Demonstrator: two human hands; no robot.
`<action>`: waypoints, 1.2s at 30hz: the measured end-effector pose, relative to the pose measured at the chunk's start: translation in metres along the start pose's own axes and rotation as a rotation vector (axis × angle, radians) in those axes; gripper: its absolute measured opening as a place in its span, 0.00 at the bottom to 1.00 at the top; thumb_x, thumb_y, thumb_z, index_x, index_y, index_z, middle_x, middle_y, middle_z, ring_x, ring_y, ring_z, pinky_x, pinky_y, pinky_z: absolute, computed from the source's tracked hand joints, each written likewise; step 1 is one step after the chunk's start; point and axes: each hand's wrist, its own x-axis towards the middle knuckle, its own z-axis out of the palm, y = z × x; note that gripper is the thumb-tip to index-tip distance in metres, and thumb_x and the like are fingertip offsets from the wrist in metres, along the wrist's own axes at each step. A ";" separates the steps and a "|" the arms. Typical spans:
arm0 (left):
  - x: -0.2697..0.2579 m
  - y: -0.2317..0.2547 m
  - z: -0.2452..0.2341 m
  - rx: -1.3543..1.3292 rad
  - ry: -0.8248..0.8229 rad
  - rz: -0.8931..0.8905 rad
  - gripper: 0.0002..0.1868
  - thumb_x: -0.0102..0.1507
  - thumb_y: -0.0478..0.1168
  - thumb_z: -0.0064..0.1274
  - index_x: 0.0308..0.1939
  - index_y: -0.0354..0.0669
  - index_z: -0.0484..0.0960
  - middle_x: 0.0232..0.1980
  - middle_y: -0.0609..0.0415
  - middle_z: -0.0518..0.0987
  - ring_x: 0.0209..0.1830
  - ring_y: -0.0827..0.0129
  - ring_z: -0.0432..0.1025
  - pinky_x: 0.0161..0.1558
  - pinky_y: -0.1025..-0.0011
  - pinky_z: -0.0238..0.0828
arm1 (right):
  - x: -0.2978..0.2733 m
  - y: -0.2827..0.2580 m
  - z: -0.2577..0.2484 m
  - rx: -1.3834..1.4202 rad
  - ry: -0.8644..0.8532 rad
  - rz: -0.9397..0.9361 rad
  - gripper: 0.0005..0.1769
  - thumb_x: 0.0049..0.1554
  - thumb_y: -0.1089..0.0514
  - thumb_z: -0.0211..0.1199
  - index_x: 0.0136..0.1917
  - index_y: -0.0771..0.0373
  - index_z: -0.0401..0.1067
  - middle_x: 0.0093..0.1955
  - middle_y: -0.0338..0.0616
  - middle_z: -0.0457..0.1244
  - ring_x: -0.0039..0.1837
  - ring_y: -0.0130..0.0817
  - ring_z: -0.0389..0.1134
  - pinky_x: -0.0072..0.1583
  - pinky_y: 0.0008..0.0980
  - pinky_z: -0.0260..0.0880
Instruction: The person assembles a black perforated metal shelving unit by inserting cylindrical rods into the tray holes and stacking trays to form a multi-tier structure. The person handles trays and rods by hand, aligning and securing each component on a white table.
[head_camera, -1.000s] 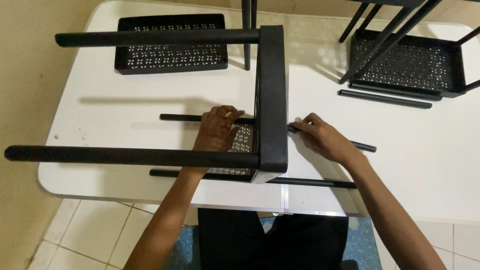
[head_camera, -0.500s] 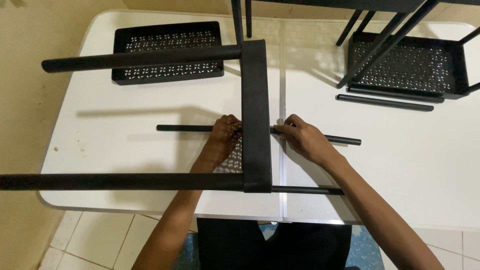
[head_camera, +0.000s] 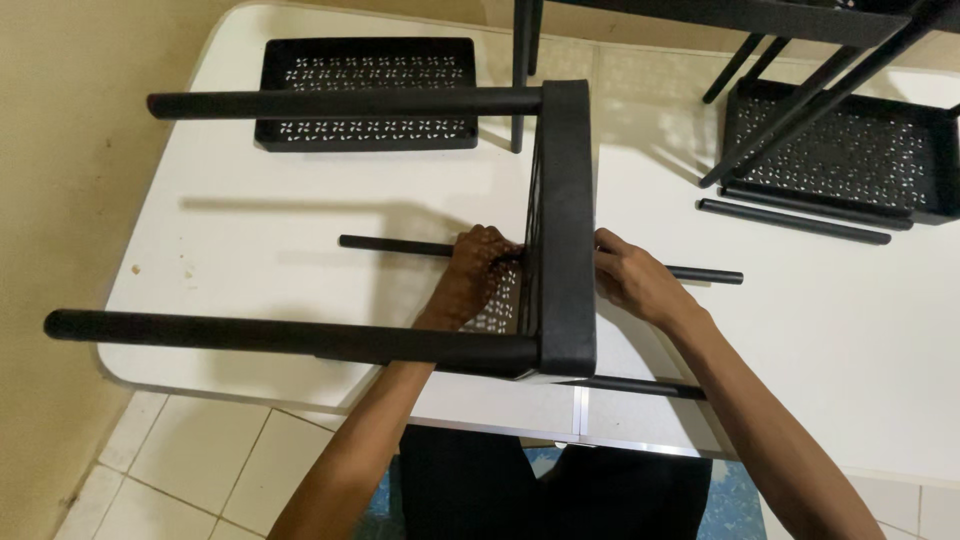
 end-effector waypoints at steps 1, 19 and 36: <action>0.000 0.000 -0.001 -0.034 0.004 -0.007 0.23 0.52 0.19 0.60 0.49 0.40 0.83 0.47 0.51 0.79 0.48 0.59 0.74 0.51 0.69 0.76 | 0.001 0.001 0.000 0.009 -0.027 0.023 0.14 0.46 0.72 0.68 0.48 0.68 0.76 0.63 0.47 0.63 0.48 0.44 0.73 0.51 0.38 0.77; -0.029 -0.020 0.004 -0.127 0.144 0.194 0.19 0.63 0.28 0.60 0.57 0.36 0.78 0.59 0.48 0.77 0.65 0.64 0.69 0.63 0.67 0.72 | -0.035 -0.022 0.014 -0.223 0.151 -0.013 0.34 0.49 0.63 0.67 0.69 0.59 0.65 0.74 0.51 0.57 0.77 0.52 0.55 0.73 0.51 0.58; -0.058 0.283 -0.133 0.222 0.284 0.135 0.13 0.68 0.44 0.59 0.54 0.46 0.79 0.54 0.58 0.78 0.58 0.69 0.71 0.63 0.61 0.66 | -0.125 -0.184 0.040 0.487 0.477 0.167 0.34 0.54 0.58 0.69 0.72 0.61 0.66 0.75 0.50 0.58 0.79 0.47 0.53 0.74 0.46 0.52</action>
